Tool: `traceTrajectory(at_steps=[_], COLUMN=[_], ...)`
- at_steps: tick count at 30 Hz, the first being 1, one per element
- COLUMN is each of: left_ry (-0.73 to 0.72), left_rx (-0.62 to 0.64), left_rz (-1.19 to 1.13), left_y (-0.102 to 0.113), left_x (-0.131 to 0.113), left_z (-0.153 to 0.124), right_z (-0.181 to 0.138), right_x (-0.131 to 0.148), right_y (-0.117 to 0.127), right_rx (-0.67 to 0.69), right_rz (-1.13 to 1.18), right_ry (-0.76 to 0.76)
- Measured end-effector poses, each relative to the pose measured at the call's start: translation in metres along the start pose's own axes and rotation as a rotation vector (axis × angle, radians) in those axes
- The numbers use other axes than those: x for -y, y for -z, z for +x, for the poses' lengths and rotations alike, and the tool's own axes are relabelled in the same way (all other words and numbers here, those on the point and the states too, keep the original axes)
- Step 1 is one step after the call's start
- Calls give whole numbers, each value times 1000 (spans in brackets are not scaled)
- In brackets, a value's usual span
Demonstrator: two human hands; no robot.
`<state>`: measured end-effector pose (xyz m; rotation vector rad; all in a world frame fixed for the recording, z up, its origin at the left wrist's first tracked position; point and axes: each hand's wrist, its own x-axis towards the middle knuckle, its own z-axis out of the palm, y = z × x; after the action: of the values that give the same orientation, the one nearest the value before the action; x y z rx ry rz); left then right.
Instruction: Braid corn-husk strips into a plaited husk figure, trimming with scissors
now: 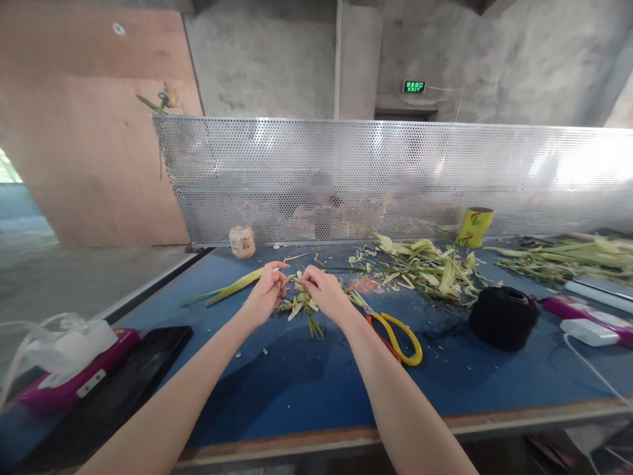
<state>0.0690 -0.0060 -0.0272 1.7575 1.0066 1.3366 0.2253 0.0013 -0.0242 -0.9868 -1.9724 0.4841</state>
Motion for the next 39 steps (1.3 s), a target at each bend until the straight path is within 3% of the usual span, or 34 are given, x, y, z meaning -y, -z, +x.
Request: traceTrajectory(at_steps=[14,23,29,33,36,39], left_ry=[45,8,-124,-274,-297,-250], left_rx=[38,-9,-53,-131,-200,-113], left_rz=[56,-248,-313,-209,-81,71], left_y=[1,-3,-6,-1,4,7], left_x=[4,-14,-23,-22,-20,-20], left_z=[-1,-3,-8,-7,-5,-4], right_z=[-2,-1,-2,-1,-2,-5], right_x=[5,5,13,11,11,14], right_y=[5,-7,-5,-4,-5,-7], right_rx=[36,151,213,120,144,199], right_rz=[-58,5,-41,-4,47,96], right_ry=[4,-63,148,108,78,87])
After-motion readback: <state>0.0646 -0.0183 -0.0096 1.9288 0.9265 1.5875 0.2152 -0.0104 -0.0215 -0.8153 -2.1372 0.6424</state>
